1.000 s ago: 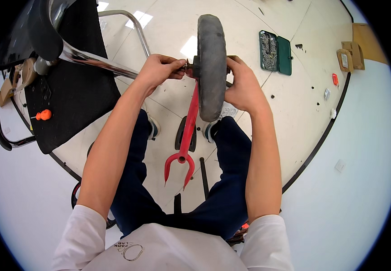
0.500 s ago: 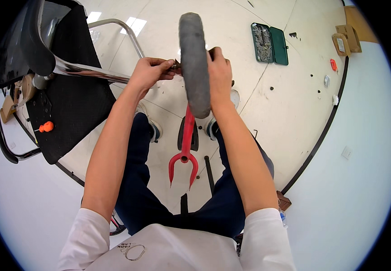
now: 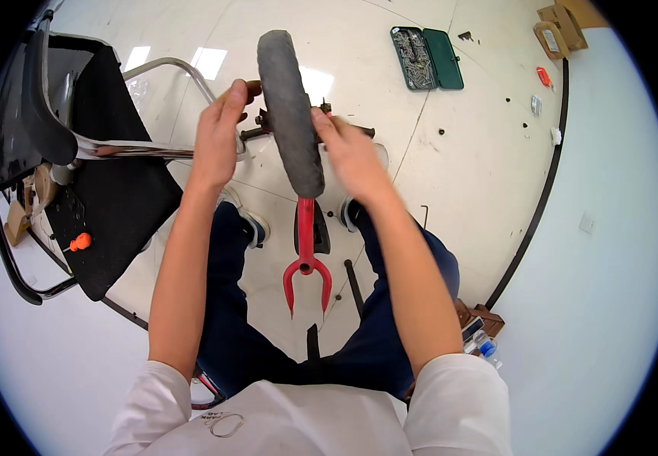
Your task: The person sits on the floor and works on a scooter wheel, using a wrench to tighten the axle nut and repeatedly spinning the wheel to check alignment. They handle the wheel and scooter frame while seated, adjusting components by hand and with tools.
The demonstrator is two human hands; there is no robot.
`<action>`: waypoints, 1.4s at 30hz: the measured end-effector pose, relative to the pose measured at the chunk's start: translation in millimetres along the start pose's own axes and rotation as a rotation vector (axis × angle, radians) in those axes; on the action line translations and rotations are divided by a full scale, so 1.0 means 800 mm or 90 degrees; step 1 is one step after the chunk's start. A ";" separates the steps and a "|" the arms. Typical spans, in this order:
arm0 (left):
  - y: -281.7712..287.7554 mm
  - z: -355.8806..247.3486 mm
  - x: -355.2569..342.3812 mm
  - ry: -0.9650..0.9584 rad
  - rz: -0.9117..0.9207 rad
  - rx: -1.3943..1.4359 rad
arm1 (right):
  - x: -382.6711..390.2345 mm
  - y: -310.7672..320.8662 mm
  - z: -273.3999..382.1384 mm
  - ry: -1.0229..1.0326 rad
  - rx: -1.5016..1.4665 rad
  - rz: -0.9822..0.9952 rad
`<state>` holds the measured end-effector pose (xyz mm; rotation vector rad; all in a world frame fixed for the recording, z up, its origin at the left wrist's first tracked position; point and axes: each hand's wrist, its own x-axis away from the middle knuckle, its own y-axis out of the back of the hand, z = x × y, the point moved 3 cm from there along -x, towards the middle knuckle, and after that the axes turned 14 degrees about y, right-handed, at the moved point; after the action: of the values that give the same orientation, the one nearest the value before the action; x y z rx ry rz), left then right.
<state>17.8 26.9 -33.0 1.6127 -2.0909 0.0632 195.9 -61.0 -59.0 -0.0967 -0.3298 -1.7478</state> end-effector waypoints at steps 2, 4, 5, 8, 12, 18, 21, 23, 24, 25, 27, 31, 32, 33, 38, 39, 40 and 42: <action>-0.010 0.008 -0.002 -0.018 0.000 -0.051 | 0.010 -0.027 -0.010 -0.011 -0.192 -0.016; -0.009 0.031 -0.023 0.024 -0.006 -0.114 | 0.022 -0.050 -0.012 0.023 -0.282 -0.038; 0.001 0.069 -0.045 0.012 -0.022 -0.120 | 0.029 -0.064 -0.006 0.065 -0.280 -0.044; -0.013 0.076 -0.045 0.176 0.054 -0.007 | 0.035 -0.064 0.000 0.126 -0.208 -0.059; -0.036 0.088 -0.057 0.169 0.096 0.125 | 0.033 -0.059 -0.002 0.192 -0.086 -0.049; -0.062 0.143 -0.087 0.113 0.104 0.123 | 0.039 -0.068 0.000 0.181 -0.128 -0.067; -0.068 0.158 -0.092 0.054 0.052 0.088 | 0.037 -0.072 -0.003 0.181 -0.129 -0.093; -0.063 0.167 -0.094 -0.017 -0.006 0.021 | 0.039 -0.080 -0.001 0.178 -0.141 -0.112; -0.060 0.170 -0.097 -0.062 -0.044 -0.030 | 0.041 -0.084 -0.003 0.184 -0.144 -0.134; -0.062 0.170 -0.098 -0.114 -0.084 -0.082 | 0.041 -0.085 -0.008 0.193 -0.142 -0.153; -0.065 0.160 -0.093 -0.091 -0.145 -0.009 | 0.042 -0.083 -0.019 0.156 -0.161 -0.121; -0.076 0.122 -0.071 0.028 -0.146 0.209 | 0.049 -0.064 -0.036 0.101 -0.200 -0.076; -0.075 0.119 -0.068 0.043 -0.152 0.245 | 0.049 -0.062 -0.038 0.098 -0.201 -0.070; -0.073 0.117 -0.065 0.050 -0.147 0.283 | 0.047 -0.062 -0.037 0.112 -0.225 -0.069; -0.064 0.117 -0.062 0.089 -0.108 0.295 | 0.043 -0.070 -0.015 0.126 -0.263 -0.071; -0.065 0.118 -0.062 0.091 -0.100 0.298 | 0.043 -0.068 -0.016 0.129 -0.262 -0.057; -0.066 0.118 -0.064 0.093 -0.100 0.291 | 0.042 -0.066 -0.017 0.133 -0.266 -0.044; -0.070 0.121 -0.065 0.097 -0.099 0.274 | 0.042 -0.066 -0.020 0.132 -0.270 -0.041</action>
<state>44.4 25.0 -153.3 1.9417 -1.9151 0.6000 139.2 -88.7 -75.1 -0.2104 0.1943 -1.8510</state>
